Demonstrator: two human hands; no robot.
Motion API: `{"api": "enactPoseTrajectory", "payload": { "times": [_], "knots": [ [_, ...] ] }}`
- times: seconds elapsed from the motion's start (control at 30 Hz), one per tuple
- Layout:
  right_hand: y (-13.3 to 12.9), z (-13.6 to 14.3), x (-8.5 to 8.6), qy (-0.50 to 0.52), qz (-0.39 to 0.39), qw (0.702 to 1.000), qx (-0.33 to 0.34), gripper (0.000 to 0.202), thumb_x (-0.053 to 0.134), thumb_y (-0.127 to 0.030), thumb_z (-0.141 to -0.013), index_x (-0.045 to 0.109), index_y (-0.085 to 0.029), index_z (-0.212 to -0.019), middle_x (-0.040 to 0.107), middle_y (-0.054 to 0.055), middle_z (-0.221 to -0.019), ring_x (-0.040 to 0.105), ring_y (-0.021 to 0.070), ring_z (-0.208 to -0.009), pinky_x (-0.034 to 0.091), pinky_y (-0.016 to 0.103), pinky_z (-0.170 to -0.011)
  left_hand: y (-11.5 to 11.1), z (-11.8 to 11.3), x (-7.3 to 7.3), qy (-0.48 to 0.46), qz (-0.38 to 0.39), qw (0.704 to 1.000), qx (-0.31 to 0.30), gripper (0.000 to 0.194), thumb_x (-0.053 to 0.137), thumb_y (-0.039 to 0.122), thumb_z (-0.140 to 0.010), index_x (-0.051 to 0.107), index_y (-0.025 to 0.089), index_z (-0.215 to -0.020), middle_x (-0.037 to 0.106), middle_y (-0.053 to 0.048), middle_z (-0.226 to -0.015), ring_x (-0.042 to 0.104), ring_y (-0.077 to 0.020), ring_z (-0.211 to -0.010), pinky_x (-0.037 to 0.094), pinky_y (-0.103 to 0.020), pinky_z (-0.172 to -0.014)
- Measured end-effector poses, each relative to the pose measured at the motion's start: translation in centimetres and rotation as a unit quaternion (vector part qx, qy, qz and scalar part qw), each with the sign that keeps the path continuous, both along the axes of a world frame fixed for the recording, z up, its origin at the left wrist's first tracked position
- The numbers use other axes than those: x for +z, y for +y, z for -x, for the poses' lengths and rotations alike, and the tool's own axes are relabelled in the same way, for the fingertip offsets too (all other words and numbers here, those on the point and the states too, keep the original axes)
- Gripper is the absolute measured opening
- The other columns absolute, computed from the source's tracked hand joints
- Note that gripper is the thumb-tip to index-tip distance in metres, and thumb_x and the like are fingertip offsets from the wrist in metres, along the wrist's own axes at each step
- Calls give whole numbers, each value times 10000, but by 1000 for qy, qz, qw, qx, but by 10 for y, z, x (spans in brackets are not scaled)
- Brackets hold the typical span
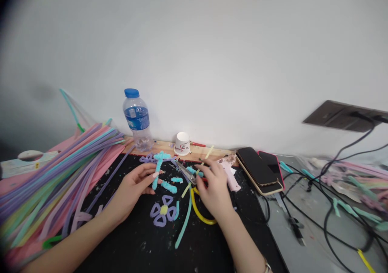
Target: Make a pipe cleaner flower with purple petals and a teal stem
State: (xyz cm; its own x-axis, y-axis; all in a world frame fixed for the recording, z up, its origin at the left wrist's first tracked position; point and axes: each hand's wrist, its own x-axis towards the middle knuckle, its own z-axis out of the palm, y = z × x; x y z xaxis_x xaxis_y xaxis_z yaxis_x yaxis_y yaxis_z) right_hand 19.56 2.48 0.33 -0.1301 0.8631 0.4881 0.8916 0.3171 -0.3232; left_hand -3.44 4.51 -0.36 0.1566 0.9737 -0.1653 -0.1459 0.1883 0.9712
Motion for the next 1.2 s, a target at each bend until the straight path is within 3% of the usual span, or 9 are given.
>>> {"api": "enactPoseTrajectory", "payload": {
  "times": [0.1,0.17,0.23,0.4,0.63,0.73,0.87,1.03,1.2],
  "knots": [
    [2,-24,3,-17,-23,986,-164,266,492,-202,-810,598,-146,-1048,575,139,-1099,515,302,-1058,410,445,-910,0,0,1,-6,-3,1000,-4,304,635,336,-758,550,181,-1006,621,-66,-1072,645,-155,-764,519,-213,-532],
    [3,-36,2,-64,50,952,-295,396,513,-257,-785,545,-111,-1152,554,192,-1112,540,372,-1007,447,496,-811,1,0,1,-8,-9,1000,-4,298,632,337,-761,553,188,-1008,631,-58,-1051,650,-154,-763,523,-213,-539],
    [5,-45,0,-88,137,918,-362,479,527,-311,-762,522,-72,-1176,549,238,-1088,558,418,-972,456,514,-753,1,0,0,-9,-12,1000,-1,292,630,339,-765,558,196,-1009,639,-46,-1019,652,-154,-766,526,-212,-547],
    [10,-55,-4,-39,226,912,-340,490,517,-324,-741,516,-84,-1169,631,205,-1019,614,369,-947,466,446,-768,0,0,0,-6,-8,1000,6,280,635,338,-763,567,195,-994,652,-36,-962,654,-159,-783,530,-209,-554],
    [8,-59,4,18,170,919,-356,431,506,-371,-764,553,-113,-1105,690,156,-902,658,303,-826,480,344,-690,2,-1,0,7,5,1000,1,294,649,334,-744,580,181,-985,677,-46,-951,650,-173,-834,543,-216,-579],
    [2,-51,9,96,65,946,-303,404,554,-395,-750,570,-166,-1083,691,100,-868,652,256,-759,482,306,-649,1,-2,1,17,4,1000,-10,278,650,336,-737,596,173,-954,683,-48,-912,654,-184,-829,549,-229,-584],
    [-6,-30,9,179,12,978,-109,364,555,-281,-755,539,-181,-1104,663,79,-963,631,208,-763,492,274,-649,-2,-4,2,14,5,1000,-22,249,650,324,-732,602,169,-920,667,-36,-871,656,-186,-811,553,-244,-593],
    [-18,-1,8,216,34,976,1,240,533,-219,-753,601,-189,-981,687,34,-812,636,191,-682,492,247,-613,-2,-5,2,17,8,1000,-20,234,660,316,-716,608,172,-894,633,-16,-841,644,-178,-784,554,-246,-578],
    [-24,12,9,195,130,967,105,99,575,-236,-733,616,-190,-810,628,-13,-634,552,137,-523,427,211,-503,-3,-5,2,19,-3,999,-48,216,643,307,-736,605,170,-899,621,-18,-839,631,-168,-764,558,-245,-582]
  ]
}}
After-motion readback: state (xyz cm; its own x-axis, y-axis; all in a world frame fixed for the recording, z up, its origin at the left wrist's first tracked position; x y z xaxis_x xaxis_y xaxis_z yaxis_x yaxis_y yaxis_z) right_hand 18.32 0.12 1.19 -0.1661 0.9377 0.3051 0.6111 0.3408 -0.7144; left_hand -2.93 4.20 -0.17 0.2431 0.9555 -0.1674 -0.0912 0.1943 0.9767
